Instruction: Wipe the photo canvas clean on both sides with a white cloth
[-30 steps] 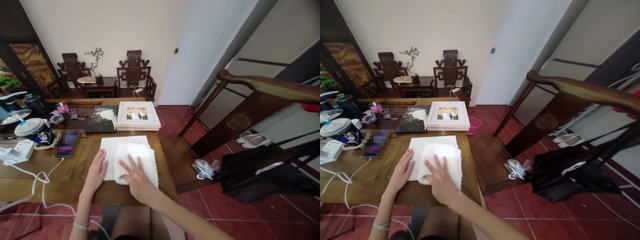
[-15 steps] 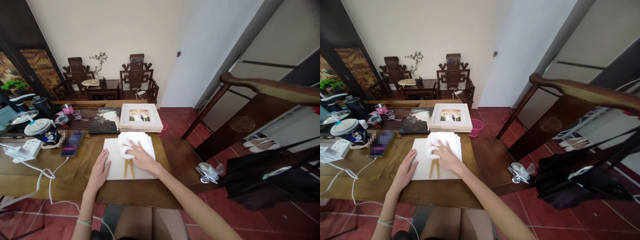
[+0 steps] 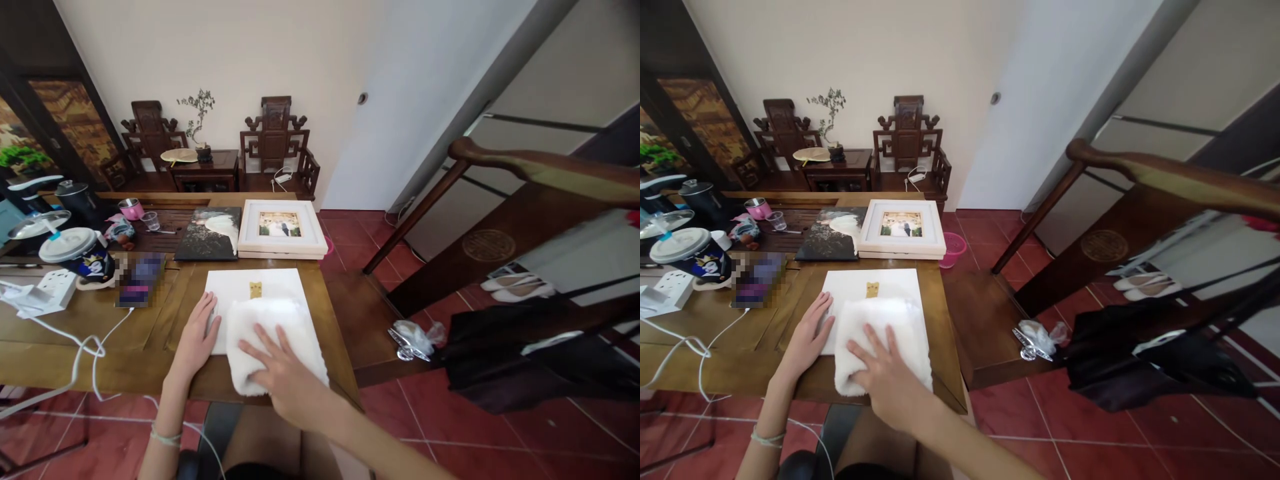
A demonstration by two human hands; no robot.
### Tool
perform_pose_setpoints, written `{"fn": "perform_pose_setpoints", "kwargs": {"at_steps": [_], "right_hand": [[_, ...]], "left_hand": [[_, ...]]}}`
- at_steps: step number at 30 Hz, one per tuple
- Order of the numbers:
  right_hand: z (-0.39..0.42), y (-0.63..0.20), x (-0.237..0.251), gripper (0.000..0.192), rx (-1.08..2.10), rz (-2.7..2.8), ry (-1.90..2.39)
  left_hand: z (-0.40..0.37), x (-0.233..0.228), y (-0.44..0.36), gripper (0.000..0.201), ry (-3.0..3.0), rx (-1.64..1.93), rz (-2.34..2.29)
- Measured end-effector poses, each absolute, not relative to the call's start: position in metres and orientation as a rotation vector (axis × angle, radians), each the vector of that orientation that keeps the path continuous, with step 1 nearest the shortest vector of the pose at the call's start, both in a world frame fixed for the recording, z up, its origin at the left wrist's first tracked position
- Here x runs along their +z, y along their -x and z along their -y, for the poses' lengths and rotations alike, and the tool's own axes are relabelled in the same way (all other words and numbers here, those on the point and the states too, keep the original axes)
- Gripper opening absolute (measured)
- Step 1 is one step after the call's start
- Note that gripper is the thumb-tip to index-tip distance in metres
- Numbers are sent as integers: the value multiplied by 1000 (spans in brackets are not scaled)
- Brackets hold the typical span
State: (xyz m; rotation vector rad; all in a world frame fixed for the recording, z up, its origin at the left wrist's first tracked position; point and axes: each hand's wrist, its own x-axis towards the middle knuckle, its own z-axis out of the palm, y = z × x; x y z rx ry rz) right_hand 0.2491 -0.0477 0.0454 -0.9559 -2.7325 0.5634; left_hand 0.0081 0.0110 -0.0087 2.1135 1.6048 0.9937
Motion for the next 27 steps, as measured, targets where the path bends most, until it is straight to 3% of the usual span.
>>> {"fn": "perform_pose_setpoints", "kwargs": {"at_steps": [4,12,19,27], "right_hand": [[12,-266,48,62,622,2718,866],[-58,-242,41,67,497,2554,1176],[-3,-227,31,54,386,2578,1216],[37,-251,34,51,449,2697,940]], "left_hand": [[-10,-8,-9,44,-2089,983,-1624],[-9,-5,-10,44,-2077,981,-1620],[-10,-10,-8,44,-2096,1004,-1608],[-10,-9,-8,45,-2111,983,-1609]]}}
